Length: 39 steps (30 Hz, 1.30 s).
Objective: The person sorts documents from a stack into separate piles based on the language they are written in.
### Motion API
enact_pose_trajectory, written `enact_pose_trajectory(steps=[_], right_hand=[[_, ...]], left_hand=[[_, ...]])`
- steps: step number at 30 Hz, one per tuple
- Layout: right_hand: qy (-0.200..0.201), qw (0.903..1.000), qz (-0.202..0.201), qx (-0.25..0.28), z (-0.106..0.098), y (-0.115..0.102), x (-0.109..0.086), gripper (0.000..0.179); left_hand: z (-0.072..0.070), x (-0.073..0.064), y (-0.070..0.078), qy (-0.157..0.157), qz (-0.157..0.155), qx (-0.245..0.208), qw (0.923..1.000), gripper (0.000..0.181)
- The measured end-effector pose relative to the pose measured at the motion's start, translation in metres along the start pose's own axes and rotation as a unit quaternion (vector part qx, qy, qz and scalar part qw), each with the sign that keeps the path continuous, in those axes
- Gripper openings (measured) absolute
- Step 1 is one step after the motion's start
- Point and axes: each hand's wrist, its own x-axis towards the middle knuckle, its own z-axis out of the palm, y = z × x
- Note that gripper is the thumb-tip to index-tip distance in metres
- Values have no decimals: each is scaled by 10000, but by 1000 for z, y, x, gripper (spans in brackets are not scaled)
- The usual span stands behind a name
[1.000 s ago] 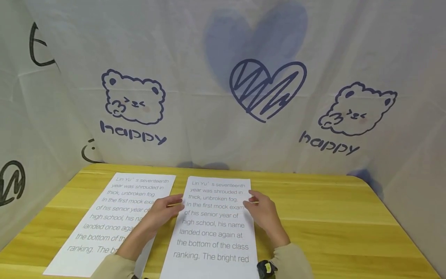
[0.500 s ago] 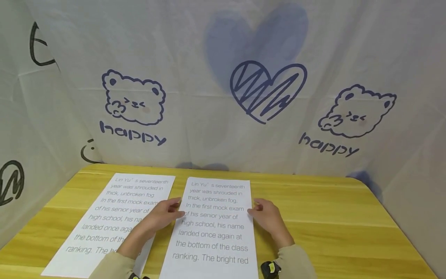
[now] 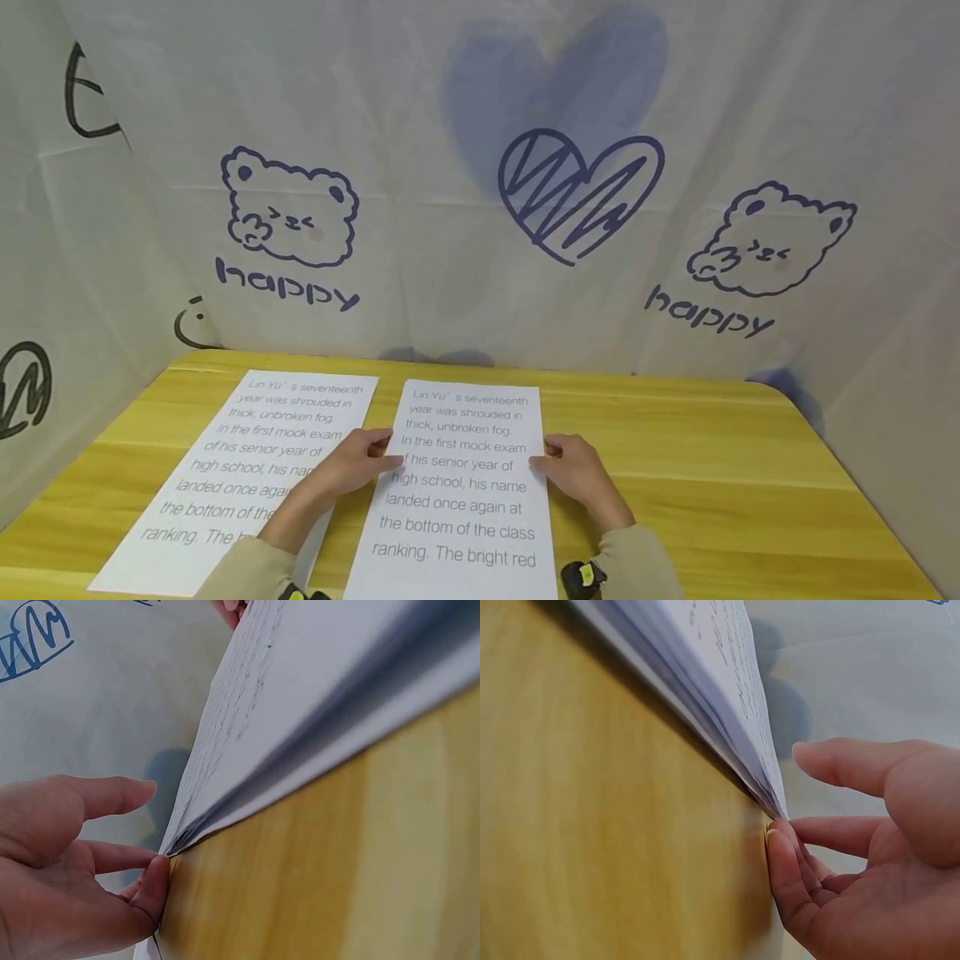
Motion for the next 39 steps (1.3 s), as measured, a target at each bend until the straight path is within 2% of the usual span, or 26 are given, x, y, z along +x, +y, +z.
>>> enact_pose_trajectory(steps=[8, 15, 24, 28, 31, 36, 39], right_hand=[[-1, 10000, -9, 36, 0, -2, 0, 46], [-28, 10000, 15, 38, 1, -3, 0, 47], [-30, 9999, 63, 97, 3, -2, 0, 47], [41, 9998, 51, 168, 3, -1, 0, 46], [82, 9997, 13, 246, 3, 0, 0, 46], [190, 9988, -74, 445, 2, -1, -2, 48], [260, 9979, -94, 583, 2, -2, -3, 48]], left_hand=[[1, 1, 1, -112, 77, -64, 9999, 52], [1, 1, 1, -42, 19, -109, 9999, 28], [1, 0, 0, -114, -70, -124, 9998, 49], [2, -1, 1, 39, -241, -198, 9995, 56], [3, -1, 3, 218, -310, -295, 9988, 54], [5, -1, 4, 497, -73, -487, 9976, 44], [6, -2, 5, 531, 20, -546, 9971, 43]])
